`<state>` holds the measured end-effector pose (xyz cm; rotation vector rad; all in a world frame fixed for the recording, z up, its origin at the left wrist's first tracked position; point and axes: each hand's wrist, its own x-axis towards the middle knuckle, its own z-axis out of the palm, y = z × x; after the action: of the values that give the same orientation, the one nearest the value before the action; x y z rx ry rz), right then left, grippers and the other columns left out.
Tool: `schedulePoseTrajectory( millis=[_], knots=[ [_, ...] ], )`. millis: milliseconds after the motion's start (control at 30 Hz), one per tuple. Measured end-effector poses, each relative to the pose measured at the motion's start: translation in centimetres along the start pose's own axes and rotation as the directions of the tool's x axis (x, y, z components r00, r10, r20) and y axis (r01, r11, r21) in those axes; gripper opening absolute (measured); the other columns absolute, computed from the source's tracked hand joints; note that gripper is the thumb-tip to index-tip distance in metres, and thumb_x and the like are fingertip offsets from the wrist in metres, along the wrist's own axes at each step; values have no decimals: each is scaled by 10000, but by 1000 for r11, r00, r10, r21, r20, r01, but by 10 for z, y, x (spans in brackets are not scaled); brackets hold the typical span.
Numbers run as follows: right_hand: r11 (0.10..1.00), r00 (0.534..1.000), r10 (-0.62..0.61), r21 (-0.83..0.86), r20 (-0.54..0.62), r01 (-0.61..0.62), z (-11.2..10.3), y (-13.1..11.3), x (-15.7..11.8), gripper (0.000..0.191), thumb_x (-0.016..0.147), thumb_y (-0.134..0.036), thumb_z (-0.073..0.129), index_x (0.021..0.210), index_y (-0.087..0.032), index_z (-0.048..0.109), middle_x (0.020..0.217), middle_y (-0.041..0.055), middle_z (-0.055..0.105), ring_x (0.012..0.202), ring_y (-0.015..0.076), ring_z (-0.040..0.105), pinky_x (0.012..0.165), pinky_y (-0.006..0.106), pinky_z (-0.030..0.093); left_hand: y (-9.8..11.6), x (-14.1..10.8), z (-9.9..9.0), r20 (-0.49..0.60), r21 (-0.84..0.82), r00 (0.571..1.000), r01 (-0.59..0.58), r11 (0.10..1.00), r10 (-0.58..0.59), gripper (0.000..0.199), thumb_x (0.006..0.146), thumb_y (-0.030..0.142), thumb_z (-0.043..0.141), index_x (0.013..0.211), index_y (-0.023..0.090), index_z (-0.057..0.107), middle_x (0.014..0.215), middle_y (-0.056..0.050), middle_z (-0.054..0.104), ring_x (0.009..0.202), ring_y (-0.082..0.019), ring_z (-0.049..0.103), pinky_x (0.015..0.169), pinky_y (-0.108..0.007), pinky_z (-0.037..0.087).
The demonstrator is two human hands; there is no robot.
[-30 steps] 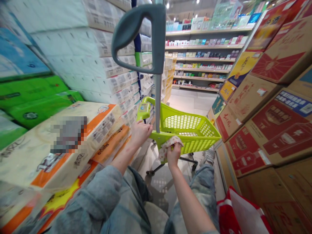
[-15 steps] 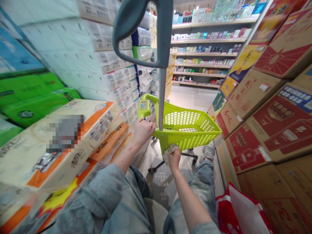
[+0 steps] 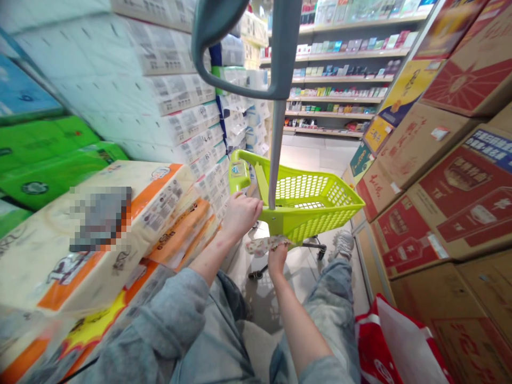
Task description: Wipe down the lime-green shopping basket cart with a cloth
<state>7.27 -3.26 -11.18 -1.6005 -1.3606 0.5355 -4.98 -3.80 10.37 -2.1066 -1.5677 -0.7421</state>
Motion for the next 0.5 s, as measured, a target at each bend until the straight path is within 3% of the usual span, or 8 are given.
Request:
schedulePoseTrajectory(
  millis=[100, 267, 400, 500],
  knots=[
    [987, 985, 150, -76, 89, -144, 2, 29, 0, 132, 552, -150, 447, 657, -177, 524, 718, 117, 585, 785, 257, 564, 729, 366, 446, 5, 1, 2, 3, -7, 1000, -25, 1000, 25, 385, 927, 277, 357, 675, 160, 624, 651, -57, 650, 641, -159, 541, 860, -370, 340],
    [972, 967, 224, -99, 121, -212, 1, 47, 10, 104, 484, -139, 453, 497, -232, 407, 470, 8, 439, 588, 216, 531, 586, 323, 428, 8, 3, 5, 8, -8, 998, -59, 998, 60, 381, 927, 276, 354, 681, 161, 621, 647, -52, 638, 635, -160, 526, 815, -354, 351],
    [982, 977, 185, -61, 107, -180, -5, 45, 10, 68, 513, -174, 451, 534, -227, 414, 544, 15, 471, 626, 203, 525, 614, 320, 437, 9, 5, 8, 11, -7, 998, -58, 998, 58, 383, 928, 277, 352, 673, 165, 615, 644, -52, 631, 641, -165, 522, 809, -356, 349],
    [993, 999, 13, 118, 36, -18, -12, 31, 11, 102, 541, -191, 453, 640, -200, 478, 684, 41, 537, 745, 208, 532, 719, 346, 447, 10, 6, 9, 20, -27, 999, -35, 999, 36, 386, 928, 278, 351, 666, 169, 612, 641, -58, 625, 656, -171, 527, 819, -362, 342]
  ],
)
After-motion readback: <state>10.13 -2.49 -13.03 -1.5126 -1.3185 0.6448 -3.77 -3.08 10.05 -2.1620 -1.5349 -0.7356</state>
